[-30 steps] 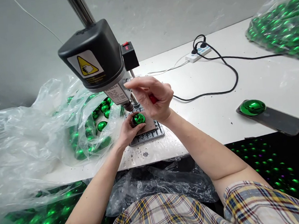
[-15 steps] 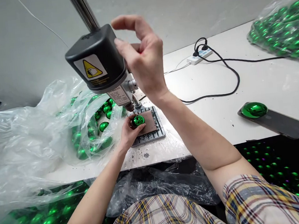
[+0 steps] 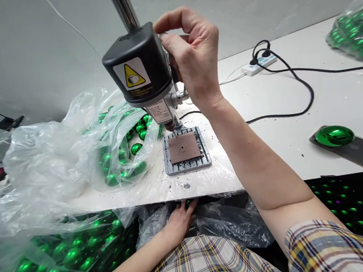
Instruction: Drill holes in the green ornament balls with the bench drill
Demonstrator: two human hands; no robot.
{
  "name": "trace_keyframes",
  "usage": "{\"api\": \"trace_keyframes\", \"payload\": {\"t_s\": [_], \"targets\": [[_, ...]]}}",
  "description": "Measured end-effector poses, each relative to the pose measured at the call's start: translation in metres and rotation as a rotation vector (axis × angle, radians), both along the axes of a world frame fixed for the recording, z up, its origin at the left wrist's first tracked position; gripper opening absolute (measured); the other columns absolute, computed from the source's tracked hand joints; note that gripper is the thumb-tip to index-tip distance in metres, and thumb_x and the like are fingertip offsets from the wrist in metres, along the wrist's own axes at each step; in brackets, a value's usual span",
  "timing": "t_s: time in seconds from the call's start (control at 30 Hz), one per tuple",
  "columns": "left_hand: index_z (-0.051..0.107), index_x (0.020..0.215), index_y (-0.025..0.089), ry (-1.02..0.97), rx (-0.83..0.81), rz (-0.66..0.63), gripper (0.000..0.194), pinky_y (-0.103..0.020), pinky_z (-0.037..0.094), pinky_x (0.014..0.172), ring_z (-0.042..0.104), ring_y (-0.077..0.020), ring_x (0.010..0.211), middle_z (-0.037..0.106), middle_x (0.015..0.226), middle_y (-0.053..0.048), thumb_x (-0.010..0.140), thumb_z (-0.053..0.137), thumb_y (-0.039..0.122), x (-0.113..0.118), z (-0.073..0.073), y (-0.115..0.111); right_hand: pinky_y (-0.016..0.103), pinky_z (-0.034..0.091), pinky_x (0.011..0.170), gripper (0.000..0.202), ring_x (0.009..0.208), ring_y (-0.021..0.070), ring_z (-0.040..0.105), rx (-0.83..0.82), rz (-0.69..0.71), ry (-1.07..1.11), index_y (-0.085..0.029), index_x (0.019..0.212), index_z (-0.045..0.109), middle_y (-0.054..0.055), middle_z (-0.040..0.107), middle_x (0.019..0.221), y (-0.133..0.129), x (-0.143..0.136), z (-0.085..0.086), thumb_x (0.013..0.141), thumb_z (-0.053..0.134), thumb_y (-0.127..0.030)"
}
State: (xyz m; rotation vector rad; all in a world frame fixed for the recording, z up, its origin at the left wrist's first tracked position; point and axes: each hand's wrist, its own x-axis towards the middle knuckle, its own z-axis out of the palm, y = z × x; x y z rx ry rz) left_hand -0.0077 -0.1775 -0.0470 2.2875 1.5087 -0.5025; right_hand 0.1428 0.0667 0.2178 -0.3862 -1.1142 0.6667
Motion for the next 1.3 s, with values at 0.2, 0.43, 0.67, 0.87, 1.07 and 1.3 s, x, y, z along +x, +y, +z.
{"api": "trace_keyframes", "payload": {"t_s": [0.2,0.43,0.67,0.87,1.07,1.3], "targets": [[0.07,0.115,0.023,-0.628,-0.167,-0.03,0.028,-0.03,0.056,0.077,0.07,-0.0189,0.083,0.074,0.099,-0.005,0.097,0.054,0.037,-0.019,0.116,0.046,0.028,0.02,0.034,0.017,0.037,0.0092,0.02,0.021,0.013,-0.035,-0.024,0.069,0.065,-0.007,0.031,0.048,-0.005,0.003,-0.002,0.076,0.058,-0.009],[0.069,0.115,0.016,-0.185,0.577,0.408,0.049,-0.042,0.046,0.097,0.061,-0.0306,0.109,0.063,0.123,-0.014,0.077,0.046,-0.003,-0.11,0.136,0.168,0.028,0.016,0.037,0.013,0.038,0.009,0.022,0.015,0.057,-0.007,-0.021,0.073,0.064,-0.008,0.035,0.047,-0.004,0.001,-0.002,0.077,0.058,-0.01],[0.064,0.121,0.023,-0.245,0.373,0.513,0.047,-0.04,0.047,0.093,0.062,-0.0284,0.103,0.062,0.118,-0.009,0.076,0.058,0.012,-0.147,0.112,0.2,0.03,0.023,0.04,0.012,0.041,0.0093,0.024,0.003,0.03,-0.025,-0.023,0.075,0.065,-0.006,0.042,0.054,-0.007,0.002,-0.002,0.079,0.059,-0.014],[0.055,0.126,0.021,-1.052,0.528,0.729,0.055,-0.039,0.053,0.087,0.064,-0.0262,0.104,0.066,0.113,-0.008,0.077,0.07,0.042,-0.108,0.139,0.18,0.03,0.03,0.042,0.012,0.046,0.01,0.041,0.02,0.072,-0.017,-0.023,0.076,0.067,-0.001,0.063,0.073,-0.005,0.004,-0.004,0.079,0.06,-0.015],[0.061,0.111,0.019,-1.719,-0.098,0.853,0.039,-0.037,0.058,0.076,0.069,-0.0241,0.094,0.069,0.108,-0.011,0.084,0.065,0.046,-0.053,0.132,0.166,0.03,0.032,0.041,0.007,0.049,0.0137,0.048,-0.003,0.013,-0.065,-0.027,0.076,0.067,-0.002,0.053,0.058,0.001,0.005,-0.006,0.081,0.063,-0.023],[0.054,0.113,0.023,-1.84,-0.022,0.999,0.052,-0.037,0.058,0.084,0.07,-0.0198,0.096,0.07,0.11,-0.006,0.071,0.08,0.039,-0.022,0.086,0.174,0.027,0.032,0.04,0.01,0.049,0.0121,0.044,0.0,0.039,-0.11,-0.029,0.076,0.064,-0.005,0.035,0.049,0.005,0.007,-0.005,0.076,0.07,-0.037]]}}
